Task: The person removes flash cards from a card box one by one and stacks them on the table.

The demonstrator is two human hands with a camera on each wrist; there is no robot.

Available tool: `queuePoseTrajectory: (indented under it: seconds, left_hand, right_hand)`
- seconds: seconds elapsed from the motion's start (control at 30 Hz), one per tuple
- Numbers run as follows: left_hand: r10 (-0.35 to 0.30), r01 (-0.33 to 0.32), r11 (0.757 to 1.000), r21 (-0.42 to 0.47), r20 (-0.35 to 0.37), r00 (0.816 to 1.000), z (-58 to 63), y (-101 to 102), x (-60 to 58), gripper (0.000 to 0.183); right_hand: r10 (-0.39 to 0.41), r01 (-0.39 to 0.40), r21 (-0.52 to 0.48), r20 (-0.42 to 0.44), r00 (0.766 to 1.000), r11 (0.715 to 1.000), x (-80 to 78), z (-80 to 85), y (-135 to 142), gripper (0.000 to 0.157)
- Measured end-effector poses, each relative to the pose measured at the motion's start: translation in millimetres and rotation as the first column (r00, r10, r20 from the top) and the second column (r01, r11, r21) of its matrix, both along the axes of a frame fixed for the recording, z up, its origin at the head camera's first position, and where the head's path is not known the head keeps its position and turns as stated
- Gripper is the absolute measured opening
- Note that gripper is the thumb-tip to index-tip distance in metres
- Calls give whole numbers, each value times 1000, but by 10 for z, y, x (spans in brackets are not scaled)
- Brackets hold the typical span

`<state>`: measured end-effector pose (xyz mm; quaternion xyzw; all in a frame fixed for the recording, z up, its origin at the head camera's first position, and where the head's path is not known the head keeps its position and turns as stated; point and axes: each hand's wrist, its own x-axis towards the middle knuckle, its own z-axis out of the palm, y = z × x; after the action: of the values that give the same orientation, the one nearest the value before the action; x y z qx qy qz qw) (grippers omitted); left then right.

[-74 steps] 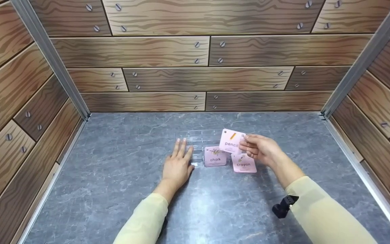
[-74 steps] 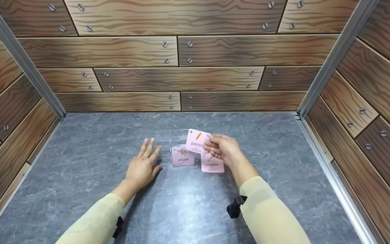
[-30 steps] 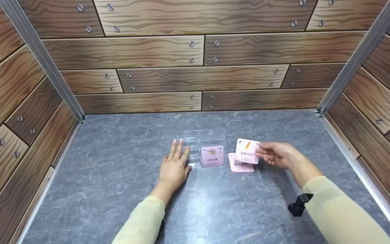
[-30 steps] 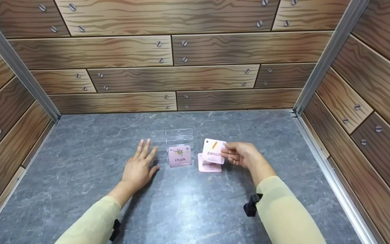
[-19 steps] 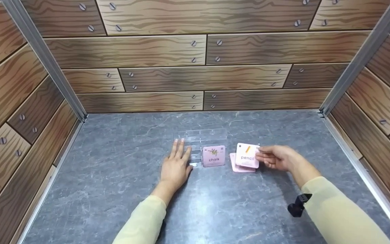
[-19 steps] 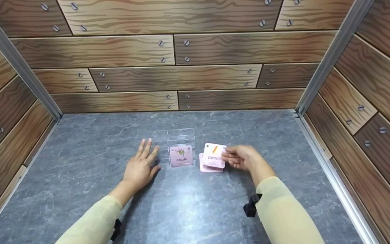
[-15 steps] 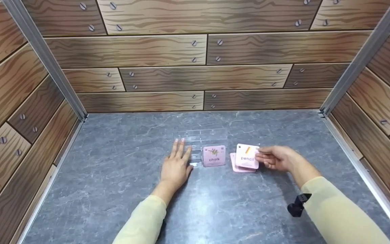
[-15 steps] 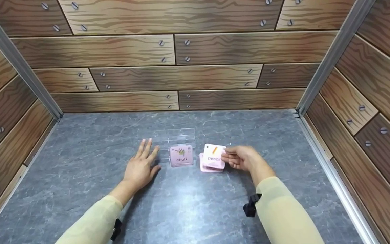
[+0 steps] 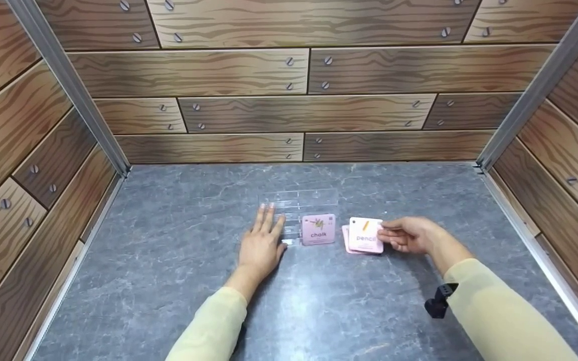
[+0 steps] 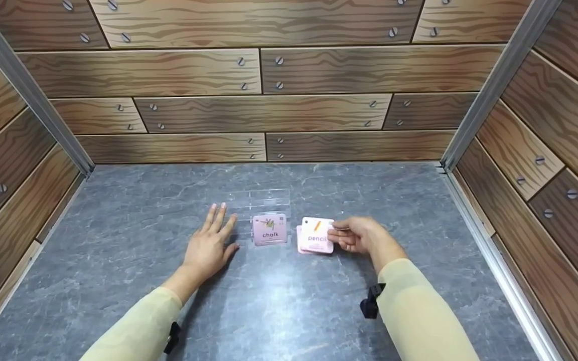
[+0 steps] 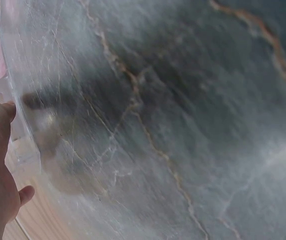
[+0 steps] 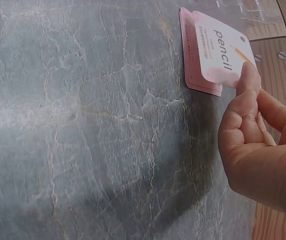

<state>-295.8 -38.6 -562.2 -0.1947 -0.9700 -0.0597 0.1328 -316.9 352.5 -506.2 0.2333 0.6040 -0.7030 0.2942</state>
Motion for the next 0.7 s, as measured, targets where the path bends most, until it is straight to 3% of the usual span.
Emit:
queuePoseTrajectory:
  seconds: [0.7]
  left_hand:
    - [-2,2,1000,11,8,1000,-13,-7,-12,72]
  right_hand:
    - [49,-50,36,35,998,998,-76,-73,-57,28]
